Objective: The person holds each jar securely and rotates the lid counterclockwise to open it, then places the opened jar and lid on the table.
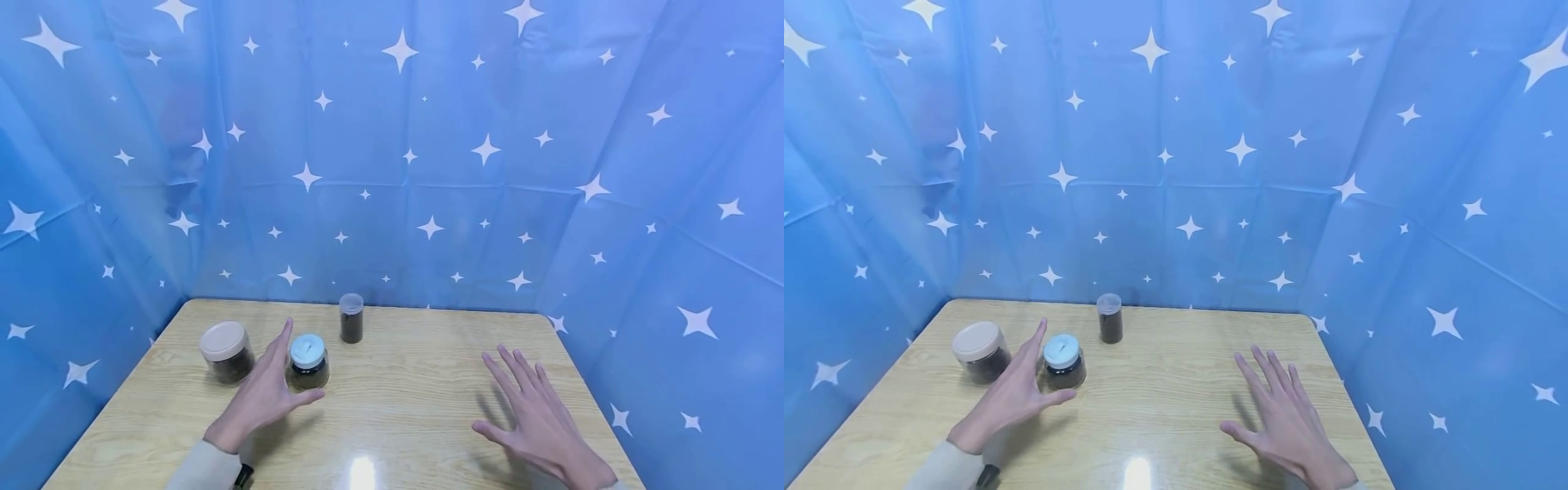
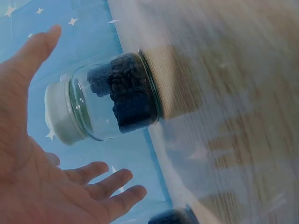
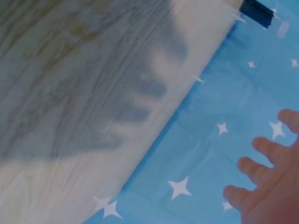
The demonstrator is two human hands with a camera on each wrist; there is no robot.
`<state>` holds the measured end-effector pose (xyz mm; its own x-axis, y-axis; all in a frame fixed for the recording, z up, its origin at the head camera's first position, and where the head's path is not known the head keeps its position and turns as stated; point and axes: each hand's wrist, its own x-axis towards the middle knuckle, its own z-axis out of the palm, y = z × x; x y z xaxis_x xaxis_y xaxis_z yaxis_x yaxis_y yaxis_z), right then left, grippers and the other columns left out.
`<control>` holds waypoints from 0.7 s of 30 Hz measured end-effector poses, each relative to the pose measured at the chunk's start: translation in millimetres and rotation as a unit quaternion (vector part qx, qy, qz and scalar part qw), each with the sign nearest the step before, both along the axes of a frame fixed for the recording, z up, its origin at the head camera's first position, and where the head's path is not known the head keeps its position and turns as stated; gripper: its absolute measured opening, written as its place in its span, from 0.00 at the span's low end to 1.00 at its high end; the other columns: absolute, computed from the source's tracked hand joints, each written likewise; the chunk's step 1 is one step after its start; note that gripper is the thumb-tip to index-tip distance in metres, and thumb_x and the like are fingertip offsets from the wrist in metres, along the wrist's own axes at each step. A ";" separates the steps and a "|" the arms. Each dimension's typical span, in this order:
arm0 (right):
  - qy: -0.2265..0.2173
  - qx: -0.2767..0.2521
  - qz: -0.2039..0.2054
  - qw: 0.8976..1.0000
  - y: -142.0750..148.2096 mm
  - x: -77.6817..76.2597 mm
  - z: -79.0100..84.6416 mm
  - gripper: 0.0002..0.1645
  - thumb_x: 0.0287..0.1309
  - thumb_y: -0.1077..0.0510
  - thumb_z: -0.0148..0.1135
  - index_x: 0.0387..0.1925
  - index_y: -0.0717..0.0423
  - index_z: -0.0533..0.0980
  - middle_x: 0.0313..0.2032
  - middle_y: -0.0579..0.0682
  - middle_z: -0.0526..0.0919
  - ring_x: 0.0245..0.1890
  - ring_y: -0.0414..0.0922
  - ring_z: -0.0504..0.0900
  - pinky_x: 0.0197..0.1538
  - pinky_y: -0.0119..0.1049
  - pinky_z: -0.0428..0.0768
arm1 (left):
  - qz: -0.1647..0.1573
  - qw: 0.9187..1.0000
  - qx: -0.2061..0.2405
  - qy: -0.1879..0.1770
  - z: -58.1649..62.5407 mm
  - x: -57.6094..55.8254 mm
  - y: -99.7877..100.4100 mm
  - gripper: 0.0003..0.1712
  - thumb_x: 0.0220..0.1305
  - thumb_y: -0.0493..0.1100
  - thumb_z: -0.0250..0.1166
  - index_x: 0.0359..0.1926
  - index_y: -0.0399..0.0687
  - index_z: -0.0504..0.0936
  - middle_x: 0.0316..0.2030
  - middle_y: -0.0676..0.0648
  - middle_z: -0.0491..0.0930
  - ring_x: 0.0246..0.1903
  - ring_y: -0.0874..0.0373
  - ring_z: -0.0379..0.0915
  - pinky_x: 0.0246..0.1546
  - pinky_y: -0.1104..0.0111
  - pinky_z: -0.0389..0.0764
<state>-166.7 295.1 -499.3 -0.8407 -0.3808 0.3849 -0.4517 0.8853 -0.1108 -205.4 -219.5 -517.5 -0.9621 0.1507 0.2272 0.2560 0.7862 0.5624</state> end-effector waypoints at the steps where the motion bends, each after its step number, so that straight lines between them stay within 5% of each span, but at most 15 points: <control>1: 0.001 -0.001 0.001 1.000 -0.5 -0.6 0.0 0.71 0.60 0.21 0.81 0.95 0.37 0.59 0.92 0.58 0.63 0.87 0.72 0.68 0.81 0.81 0.68 | 0.001 1.000 0.007 -0.009 -0.2 -1.7 0.1 0.90 0.59 0.67 0.90 0.97 0.46 0.33 0.91 0.24 0.53 0.86 0.19 0.60 0.81 0.25 0.70; 8: -0.002 -0.007 0.010 1.000 -7.4 -4.6 -0.4 0.70 0.62 0.22 0.80 0.95 0.38 0.59 0.92 0.59 0.63 0.88 0.70 0.67 0.82 0.79 0.68 | 0.015 0.997 0.038 -0.063 -0.8 -9.0 1.8 0.93 0.58 0.69 0.90 0.97 0.51 0.27 0.91 0.26 0.55 0.87 0.21 0.57 0.83 0.25 0.66; 21: 0.014 -0.011 0.034 0.999 -19.2 -14.2 -0.4 0.64 0.67 0.23 0.77 0.93 0.41 0.62 0.90 0.58 0.67 0.86 0.69 0.71 0.79 0.76 0.76 | 0.024 0.994 0.054 -0.089 -6.6 -20.0 6.6 0.88 0.57 0.63 0.92 0.96 0.40 0.39 0.89 0.27 0.61 0.85 0.23 0.65 0.83 0.27 0.69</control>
<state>-180.9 275.9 -499.7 -0.8018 -0.4281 0.4169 -0.5139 0.8501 -0.1153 -225.4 -212.8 -524.1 -0.9941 0.0867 0.0655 0.1081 0.7277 0.6773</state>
